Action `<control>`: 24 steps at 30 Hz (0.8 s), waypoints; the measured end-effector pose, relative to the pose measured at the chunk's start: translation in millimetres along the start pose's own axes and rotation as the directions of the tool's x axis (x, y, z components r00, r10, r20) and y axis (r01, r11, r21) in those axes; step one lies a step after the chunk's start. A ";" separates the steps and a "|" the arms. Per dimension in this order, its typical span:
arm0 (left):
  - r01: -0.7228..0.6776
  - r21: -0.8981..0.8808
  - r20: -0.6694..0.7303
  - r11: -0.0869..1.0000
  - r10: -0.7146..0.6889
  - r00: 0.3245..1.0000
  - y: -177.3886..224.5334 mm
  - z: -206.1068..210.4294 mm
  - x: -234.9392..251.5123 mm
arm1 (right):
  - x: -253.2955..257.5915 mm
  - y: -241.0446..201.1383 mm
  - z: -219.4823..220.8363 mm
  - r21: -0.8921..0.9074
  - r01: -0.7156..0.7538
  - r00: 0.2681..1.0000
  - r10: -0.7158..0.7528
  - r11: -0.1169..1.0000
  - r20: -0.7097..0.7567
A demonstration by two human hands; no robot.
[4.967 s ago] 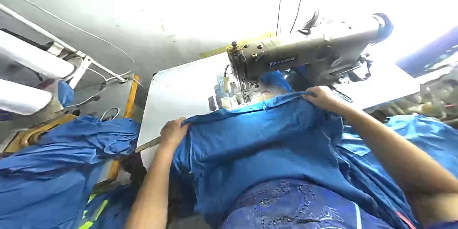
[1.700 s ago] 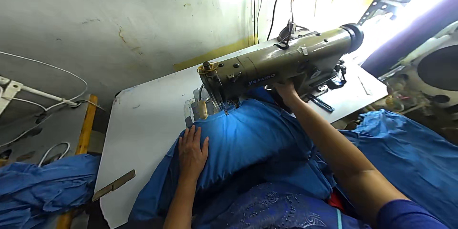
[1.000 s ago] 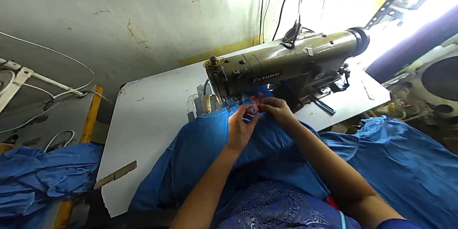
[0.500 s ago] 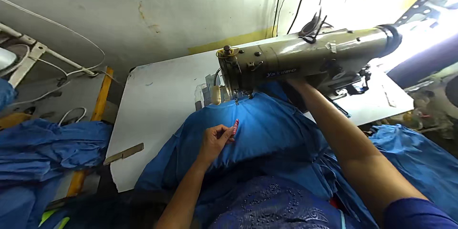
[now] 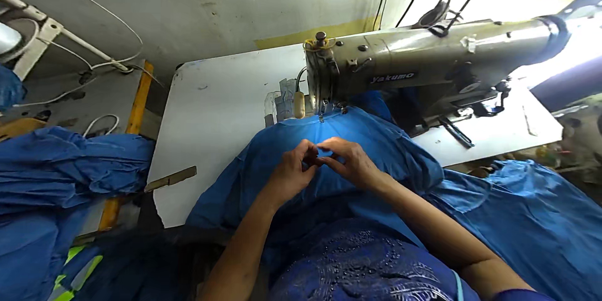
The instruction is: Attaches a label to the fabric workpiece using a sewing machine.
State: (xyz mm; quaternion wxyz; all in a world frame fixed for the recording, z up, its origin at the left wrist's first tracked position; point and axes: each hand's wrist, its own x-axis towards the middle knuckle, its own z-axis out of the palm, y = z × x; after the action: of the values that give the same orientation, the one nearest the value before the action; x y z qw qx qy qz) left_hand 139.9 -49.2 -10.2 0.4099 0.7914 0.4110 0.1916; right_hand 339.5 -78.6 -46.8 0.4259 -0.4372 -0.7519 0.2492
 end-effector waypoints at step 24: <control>-0.381 -0.502 -0.564 0.777 0.041 0.825 -13.5 42.8 -2.2 | -7.6 -16.6 15.5 0.709 -0.278 0.932 0.361 0.648 0.035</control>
State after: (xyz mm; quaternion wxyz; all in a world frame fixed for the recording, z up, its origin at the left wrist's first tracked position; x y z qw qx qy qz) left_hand 159.4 -67.6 -46.2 0.4837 0.5819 0.3298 0.5646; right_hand 320.8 -93.4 -45.5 0.5495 -0.3800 -0.4863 0.5632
